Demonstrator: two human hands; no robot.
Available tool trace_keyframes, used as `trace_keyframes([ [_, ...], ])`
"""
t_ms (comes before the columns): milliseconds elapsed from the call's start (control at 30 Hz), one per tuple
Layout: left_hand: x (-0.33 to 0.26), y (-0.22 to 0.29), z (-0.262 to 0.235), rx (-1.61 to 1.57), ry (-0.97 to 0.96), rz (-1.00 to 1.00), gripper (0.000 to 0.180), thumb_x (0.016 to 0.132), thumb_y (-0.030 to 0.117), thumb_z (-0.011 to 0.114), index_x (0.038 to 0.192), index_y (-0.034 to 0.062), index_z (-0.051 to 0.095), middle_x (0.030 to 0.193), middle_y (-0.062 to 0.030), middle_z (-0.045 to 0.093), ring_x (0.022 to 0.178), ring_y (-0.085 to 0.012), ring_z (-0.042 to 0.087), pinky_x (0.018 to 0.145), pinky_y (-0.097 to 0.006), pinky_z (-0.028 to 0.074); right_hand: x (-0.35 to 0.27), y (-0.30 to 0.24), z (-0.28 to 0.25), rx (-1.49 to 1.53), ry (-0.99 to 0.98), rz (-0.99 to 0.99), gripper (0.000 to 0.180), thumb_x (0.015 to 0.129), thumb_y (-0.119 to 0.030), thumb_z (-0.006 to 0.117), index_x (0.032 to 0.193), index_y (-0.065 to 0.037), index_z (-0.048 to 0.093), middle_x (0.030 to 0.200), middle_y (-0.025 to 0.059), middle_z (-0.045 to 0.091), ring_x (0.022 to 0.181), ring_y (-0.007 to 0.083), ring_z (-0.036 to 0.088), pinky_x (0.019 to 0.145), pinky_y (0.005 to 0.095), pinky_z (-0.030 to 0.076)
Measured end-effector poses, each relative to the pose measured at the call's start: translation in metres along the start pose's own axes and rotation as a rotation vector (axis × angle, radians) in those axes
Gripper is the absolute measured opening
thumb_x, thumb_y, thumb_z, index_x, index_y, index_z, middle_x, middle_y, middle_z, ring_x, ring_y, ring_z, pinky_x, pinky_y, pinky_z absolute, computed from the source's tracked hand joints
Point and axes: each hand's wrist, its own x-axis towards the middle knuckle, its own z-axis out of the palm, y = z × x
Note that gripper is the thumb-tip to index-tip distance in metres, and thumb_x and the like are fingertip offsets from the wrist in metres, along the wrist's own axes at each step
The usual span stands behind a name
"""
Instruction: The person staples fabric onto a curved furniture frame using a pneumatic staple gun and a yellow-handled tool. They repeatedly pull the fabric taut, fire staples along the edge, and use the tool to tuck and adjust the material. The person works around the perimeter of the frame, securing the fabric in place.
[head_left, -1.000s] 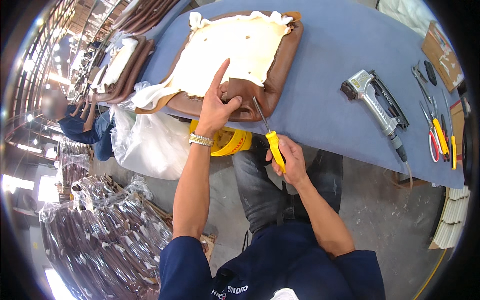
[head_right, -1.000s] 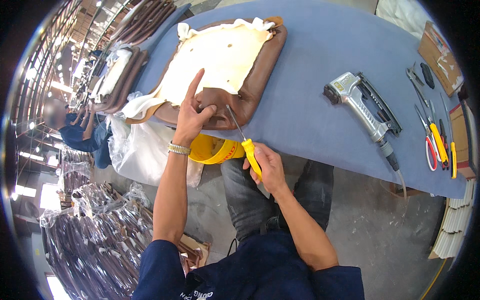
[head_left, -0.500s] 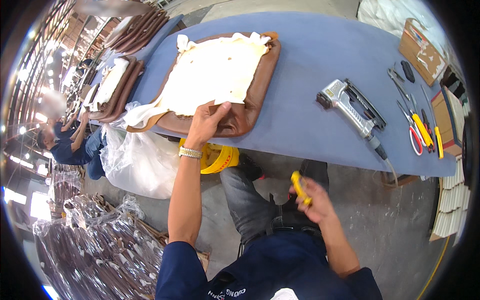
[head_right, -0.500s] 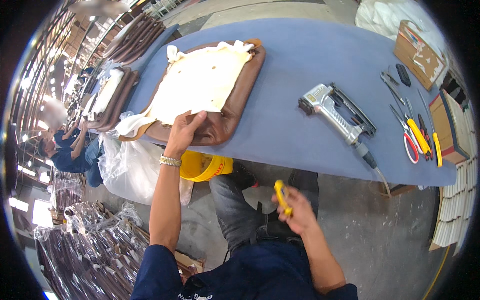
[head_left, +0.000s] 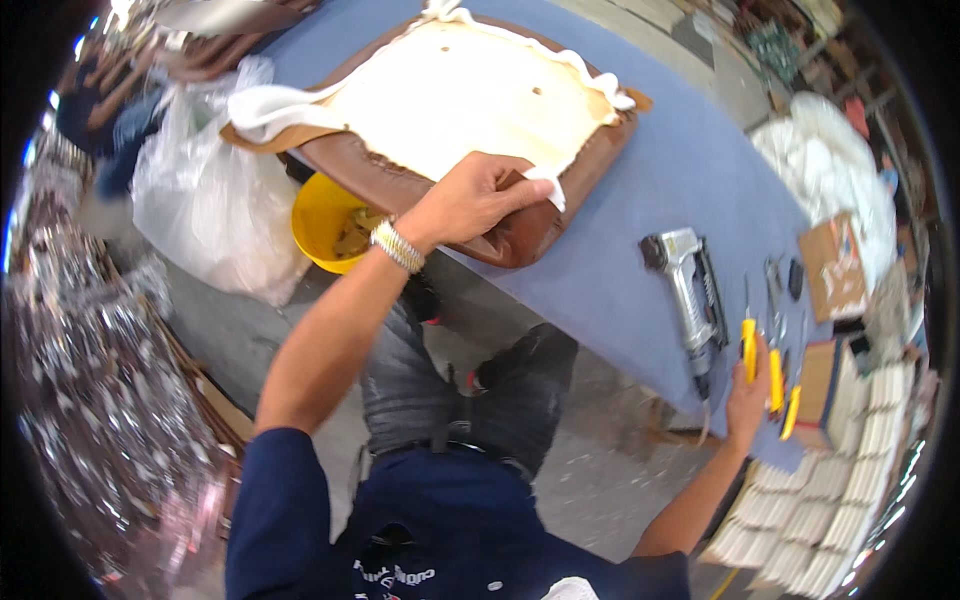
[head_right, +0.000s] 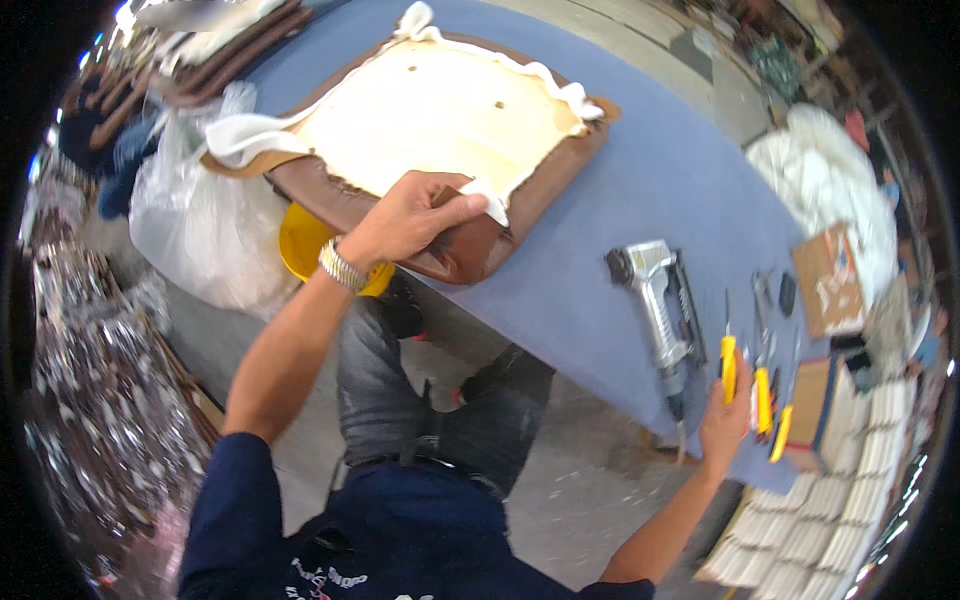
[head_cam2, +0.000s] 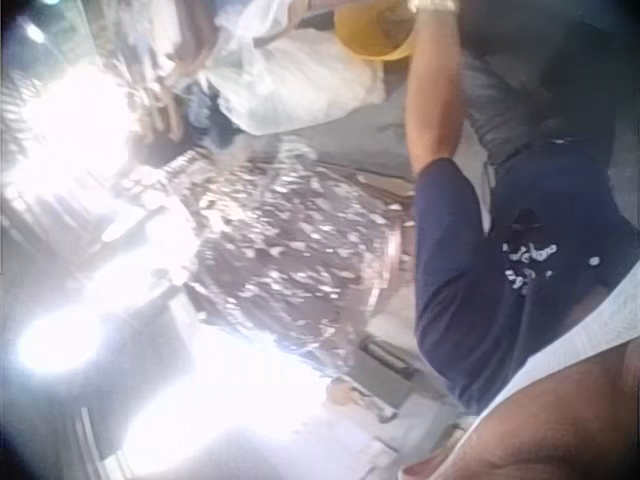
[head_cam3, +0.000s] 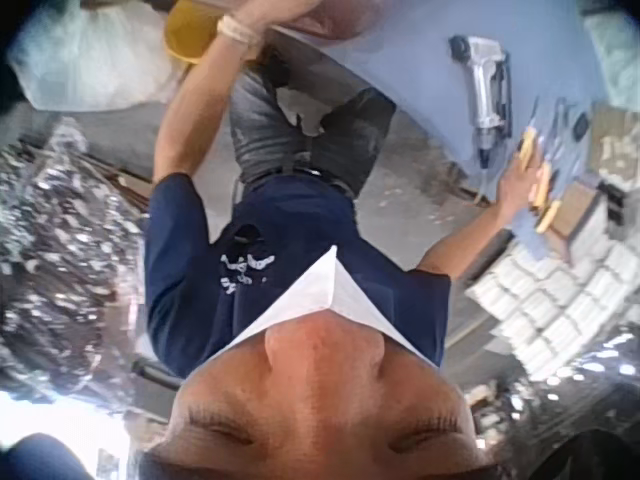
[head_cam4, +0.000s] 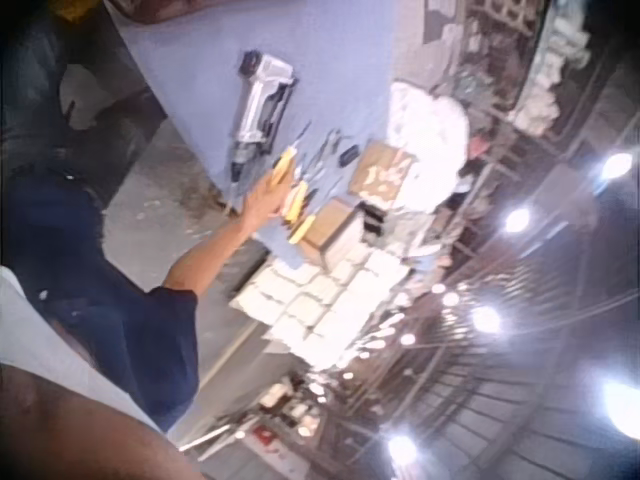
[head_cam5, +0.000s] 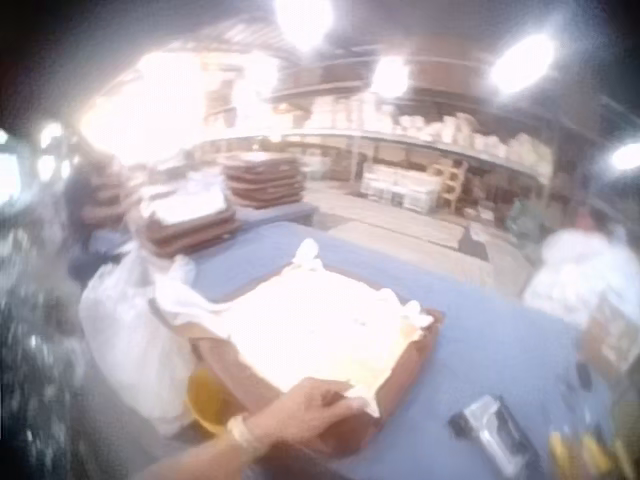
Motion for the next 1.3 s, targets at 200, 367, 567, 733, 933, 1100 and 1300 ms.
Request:
trace_keyframes([
  [200, -0.001, -0.019, -0.045, 0.508, -0.257, 0.42, 0.042, 0.078, 0.033, 0.086, 0.097, -0.0006, 0.071, 0.091, -0.0105, 0.071, 0.09, -0.0261, 0.063, 0.083, -0.037, 0.05, 0.03, -0.017, 0.025, -0.311, -0.08, -0.223, 0.054, 0.092, -0.011, 0.068, 0.144, -0.002, 0.055, 0.136, 0.0199, 0.061, 0.131, 0.0384, 0.051, 0.113, 0.0453, 0.039],
  [367, 0.002, -0.037, -0.022, 0.504, -0.087, 0.445, 0.044, 0.073, 0.032, 0.088, 0.069, -0.0005, 0.058, 0.07, -0.0109, 0.059, 0.074, -0.0311, 0.06, 0.067, -0.041, 0.046, 0.041, -0.088, 0.078, -0.588, -0.243, -0.348, 0.067, 0.083, -0.015, 0.079, 0.143, 0.0, 0.053, 0.123, 0.0219, 0.065, 0.111, 0.0418, 0.057, 0.1, 0.0504, 0.046],
  [567, -0.003, -0.048, -0.01, 0.427, 0.117, 0.492, 0.038, 0.076, 0.031, 0.086, 0.07, 0.0006, 0.064, 0.069, -0.0111, 0.06, 0.065, -0.0331, 0.06, 0.06, -0.042, 0.046, 0.055, -0.109, 0.087, -0.502, -0.249, -0.112, 0.061, 0.084, -0.016, 0.075, 0.139, 0.002, 0.055, 0.109, 0.0238, 0.067, 0.098, 0.0386, 0.065, 0.088, 0.0473, 0.051],
  [733, -0.003, -0.043, -0.013, 0.461, 0.097, 0.409, 0.036, 0.08, 0.033, 0.082, 0.072, 0.0018, 0.067, 0.073, -0.0126, 0.065, 0.071, -0.0343, 0.065, 0.065, -0.043, 0.05, 0.028, -0.149, 0.052, -0.106, -0.113, -0.062, 0.043, 0.091, -0.023, 0.074, 0.118, 0.009, 0.065, 0.088, 0.0125, 0.07, 0.073, 0.0195, 0.064, 0.069, 0.0342, 0.052],
  [933, 0.0, -0.045, -0.023, 0.526, 0.144, 0.567, 0.031, 0.081, 0.033, 0.082, 0.078, 0.0039, 0.072, 0.079, -0.0111, 0.066, 0.076, -0.0331, 0.065, 0.071, -0.043, 0.052, -0.073, -0.218, 0.101, 0.51, -0.283, 0.001, 0.022, 0.097, -0.01, 0.069, 0.108, 0.009, 0.067, 0.081, 0.0091, 0.07, 0.07, 0.0168, 0.065, 0.068, 0.0325, 0.054],
  [1100, 0.0, -0.042, -0.025, 0.558, 0.053, 0.445, 0.029, 0.082, 0.034, 0.079, 0.083, 0.0057, 0.076, 0.08, -0.0101, 0.067, 0.08, -0.0321, 0.067, 0.074, -0.043, 0.054, -0.097, -0.237, 0.146, 0.636, -0.468, 0.035, 0.028, 0.099, 0.003, 0.059, 0.127, 0.01, 0.056, 0.087, 0.0108, 0.07, 0.069, 0.0139, 0.065, 0.065, 0.0295, 0.055],
  [1300, -0.004, -0.043, -0.018, 0.561, 0.12, 0.362, 0.029, 0.084, 0.034, 0.077, 0.081, 0.0053, 0.078, 0.077, -0.0103, 0.07, 0.077, -0.0326, 0.069, 0.07, -0.044, 0.054, -0.104, -0.239, 0.159, 0.658, -0.424, 0.099, 0.042, 0.098, 0.005, 0.06, 0.137, 0.008, 0.046, 0.114, 0.0147, 0.068, 0.069, 0.0119, 0.062, 0.059, 0.0278, 0.052],
])
